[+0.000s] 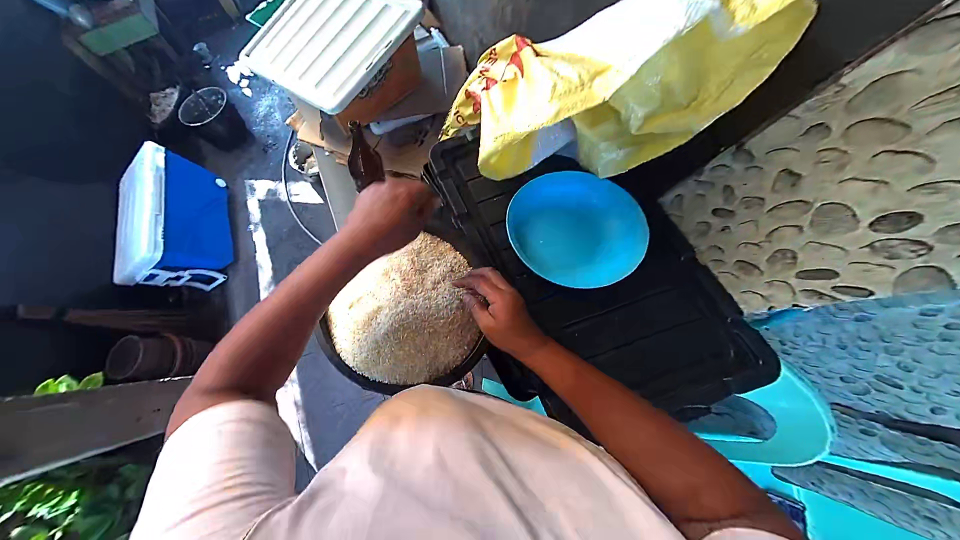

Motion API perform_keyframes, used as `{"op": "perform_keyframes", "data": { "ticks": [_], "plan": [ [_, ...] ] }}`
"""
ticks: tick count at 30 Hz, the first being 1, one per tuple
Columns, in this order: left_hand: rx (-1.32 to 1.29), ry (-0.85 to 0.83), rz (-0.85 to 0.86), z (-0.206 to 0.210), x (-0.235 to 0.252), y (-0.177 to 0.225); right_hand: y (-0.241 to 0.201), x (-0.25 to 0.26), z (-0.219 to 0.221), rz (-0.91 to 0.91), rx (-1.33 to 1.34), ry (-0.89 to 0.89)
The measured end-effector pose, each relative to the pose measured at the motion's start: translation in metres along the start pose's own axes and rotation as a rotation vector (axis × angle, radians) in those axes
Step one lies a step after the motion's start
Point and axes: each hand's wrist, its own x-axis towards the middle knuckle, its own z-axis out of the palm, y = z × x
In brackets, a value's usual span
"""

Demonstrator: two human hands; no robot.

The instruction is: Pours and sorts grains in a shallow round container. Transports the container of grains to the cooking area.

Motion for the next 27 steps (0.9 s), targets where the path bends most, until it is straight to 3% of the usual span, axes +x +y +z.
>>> {"op": "perform_keyframes", "data": {
  "ticks": [4,7,12,20,23,27],
  "plan": [
    [-0.122,0.205,-0.245,0.057,-0.124,-0.020,0.007,0.018,-0.012,-0.146,-0.077,-0.168],
    [-0.288,0.359,-0.469,0.094,-0.176,-0.015,0.013,0.026,-0.013,-0.184,-0.091,-0.245],
    [-0.418,0.555,-0.512,0.120,-0.186,-0.002,0.013,0.034,-0.012,-0.166,-0.168,-0.364],
    [-0.388,0.590,-0.464,0.126,-0.187,-0.010,0.010,0.037,-0.001,-0.175,-0.234,-0.318],
    [-0.411,0.587,-0.453,0.125,-0.190,-0.008,-0.005,0.042,-0.006,0.118,0.063,-0.267],
    [-0.421,0.597,-0.422,0.128,-0.191,-0.011,-0.030,0.044,-0.009,0.655,0.846,-0.074]
  ]
}}
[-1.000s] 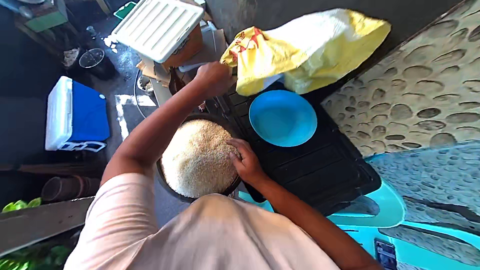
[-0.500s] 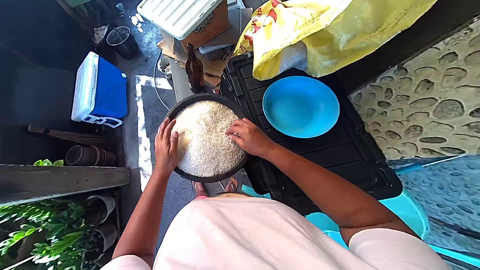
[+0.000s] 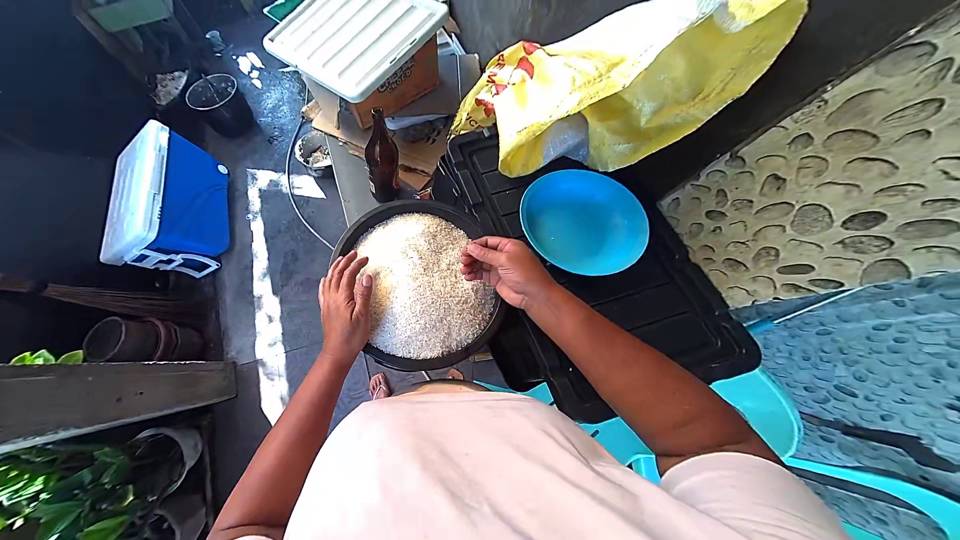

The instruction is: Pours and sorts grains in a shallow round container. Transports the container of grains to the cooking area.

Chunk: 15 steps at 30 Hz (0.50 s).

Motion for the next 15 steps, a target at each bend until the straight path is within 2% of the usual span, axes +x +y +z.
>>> {"op": "perform_keyframes", "data": {
  "ticks": [2,4,15],
  "plan": [
    [0.002,-0.015,-0.005,0.000,0.000,-0.002,-0.002,-0.008,0.007,0.114,0.230,0.070],
    [0.009,-0.030,0.004,-0.001,0.000,-0.003,-0.002,-0.013,0.014,0.159,0.334,0.134],
    [0.055,-0.088,0.073,-0.003,0.000,-0.007,0.000,-0.032,0.028,0.164,0.351,0.180]
  ]
}}
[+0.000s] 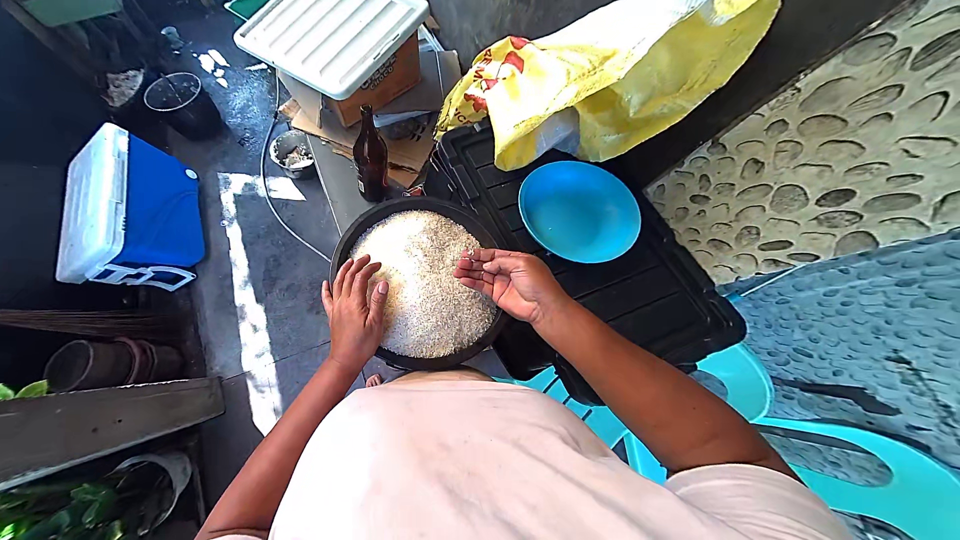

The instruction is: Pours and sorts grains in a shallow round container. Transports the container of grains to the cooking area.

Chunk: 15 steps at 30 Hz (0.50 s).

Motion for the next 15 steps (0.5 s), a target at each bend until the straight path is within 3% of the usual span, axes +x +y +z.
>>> {"op": "perform_keyframes", "data": {
  "ticks": [11,15],
  "plan": [
    [-0.014,0.002,0.013,0.0000,-0.0010,-0.0004,-0.0010,-0.0100,0.0004,-0.122,-0.118,-0.174],
    [-0.017,0.029,0.000,0.0005,-0.0005,-0.0005,0.0000,-0.0093,-0.0002,-0.279,-0.399,-0.216]
  ]
}}
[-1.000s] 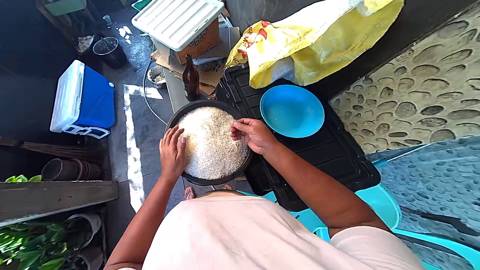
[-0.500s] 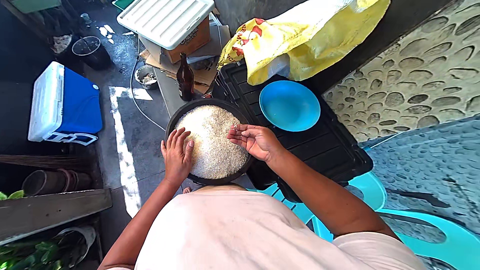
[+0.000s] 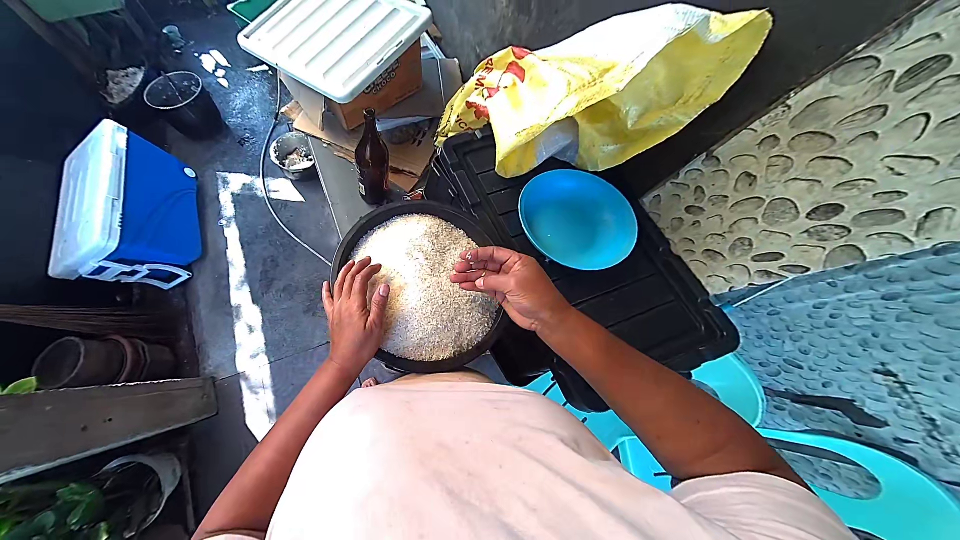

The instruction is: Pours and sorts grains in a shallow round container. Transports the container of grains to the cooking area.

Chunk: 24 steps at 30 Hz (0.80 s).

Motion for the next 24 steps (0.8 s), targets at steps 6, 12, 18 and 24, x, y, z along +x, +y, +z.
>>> {"op": "perform_keyframes", "data": {
  "ticks": [6,12,18,24],
  "plan": [
    [0.072,-0.100,0.614,0.000,-0.011,0.011,-0.009,0.015,-0.016,-0.684,-1.209,-0.164],
    [0.200,-0.549,0.984,0.016,0.016,0.029,-0.032,0.029,-0.013,-0.686,-1.403,-0.284],
    [0.288,-0.549,0.974,0.026,0.044,0.032,-0.048,-0.001,-0.030,-0.552,-1.135,-0.136],
    [0.331,-0.552,0.936,0.037,0.062,0.028,-0.018,-0.057,-0.047,-0.226,-0.853,-0.219]
  ]
}}
